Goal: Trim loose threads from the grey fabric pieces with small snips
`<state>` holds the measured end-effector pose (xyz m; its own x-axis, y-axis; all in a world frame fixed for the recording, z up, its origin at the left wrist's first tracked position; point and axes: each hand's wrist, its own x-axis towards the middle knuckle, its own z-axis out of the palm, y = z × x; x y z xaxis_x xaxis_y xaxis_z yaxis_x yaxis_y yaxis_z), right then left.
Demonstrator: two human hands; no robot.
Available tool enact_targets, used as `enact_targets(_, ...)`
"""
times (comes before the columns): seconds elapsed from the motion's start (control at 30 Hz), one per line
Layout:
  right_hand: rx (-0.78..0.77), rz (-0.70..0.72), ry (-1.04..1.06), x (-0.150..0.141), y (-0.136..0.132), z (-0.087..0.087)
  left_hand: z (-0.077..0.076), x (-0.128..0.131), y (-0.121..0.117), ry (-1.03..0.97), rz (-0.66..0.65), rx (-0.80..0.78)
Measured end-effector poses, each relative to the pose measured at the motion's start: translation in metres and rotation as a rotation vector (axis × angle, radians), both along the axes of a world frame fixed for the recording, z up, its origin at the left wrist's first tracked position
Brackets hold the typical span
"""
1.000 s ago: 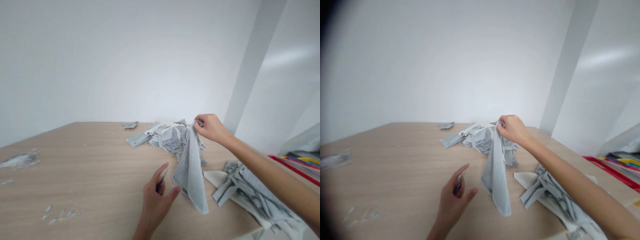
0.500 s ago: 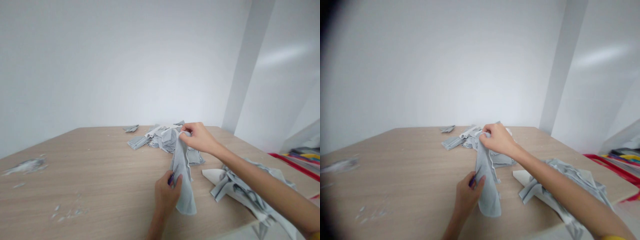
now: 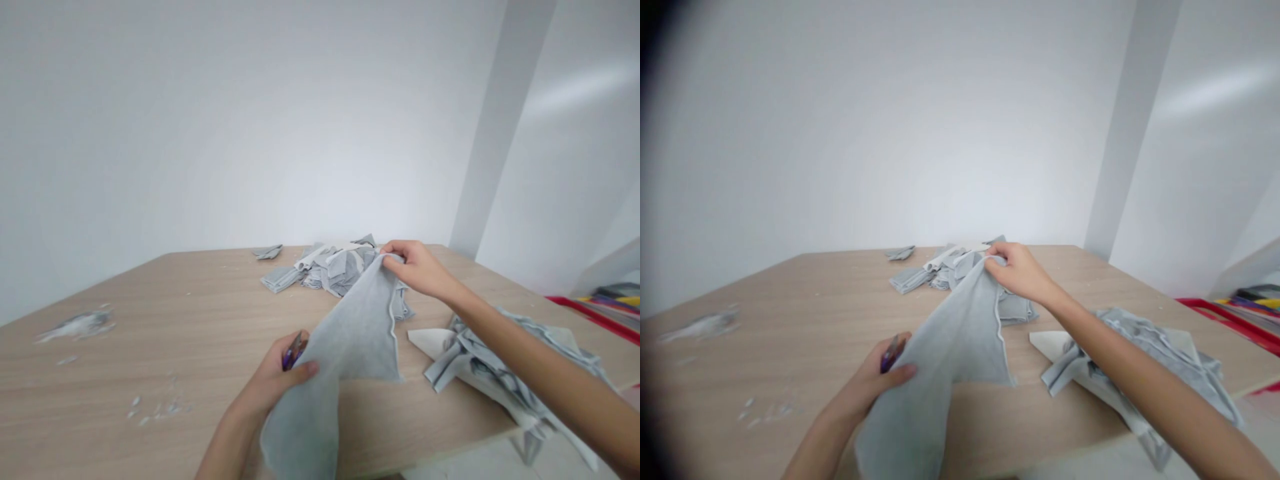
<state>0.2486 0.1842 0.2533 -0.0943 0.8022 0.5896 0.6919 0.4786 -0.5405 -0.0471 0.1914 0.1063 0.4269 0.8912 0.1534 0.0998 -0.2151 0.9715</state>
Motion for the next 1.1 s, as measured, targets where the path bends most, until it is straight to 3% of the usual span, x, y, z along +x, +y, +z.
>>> enact_targets(0.1, -0.055, 0.065, 0.108, 0.009, -0.003, -0.002, 0.015, -0.023, 0.002, -0.060, -0.053, -0.073)
enact_targets(0.23, -0.067, 0.115, 0.244, 0.017, -0.010, -0.003, 0.032, -0.049, 0.010, 0.060, -0.031, -0.005)
enact_targets(0.4, -0.108, 0.150, 0.368, 0.019, -0.025, -0.002, 0.056, -0.066, 0.020, 0.237, 0.131, -0.011)
enact_targets(0.57, -0.163, 0.202, 0.468, 0.025, -0.043, 0.003, 0.088, -0.066, 0.002, 0.438, 0.470, 0.363)
enact_targets(0.63, -0.150, 0.192, 0.517, 0.029, -0.050, 0.004, 0.098, -0.066, -0.012, 0.481, 0.519, 0.459)
enact_targets(0.77, -0.154, 0.151, 0.598, 0.034, -0.054, 0.002, 0.111, -0.066, -0.031, 0.500, 0.568, 0.499)
enact_targets(0.83, -0.171, 0.137, 0.606, 0.035, -0.048, -0.003, 0.112, -0.067, -0.028, 0.514, 0.572, 0.526)
enact_targets(0.93, -0.190, 0.121, 0.568, 0.037, -0.025, -0.018, 0.102, -0.067, -0.005, 0.615, 0.522, 0.556)
enact_targets(1.0, -0.220, 0.109, 0.481, 0.036, -0.005, -0.033, 0.085, -0.065, 0.022, 0.703, 0.475, 0.555)
enact_targets(1.1, -0.203, -0.004, 0.343, 0.025, 0.024, -0.062, 0.045, -0.061, 0.067, 0.722, 0.417, 0.526)
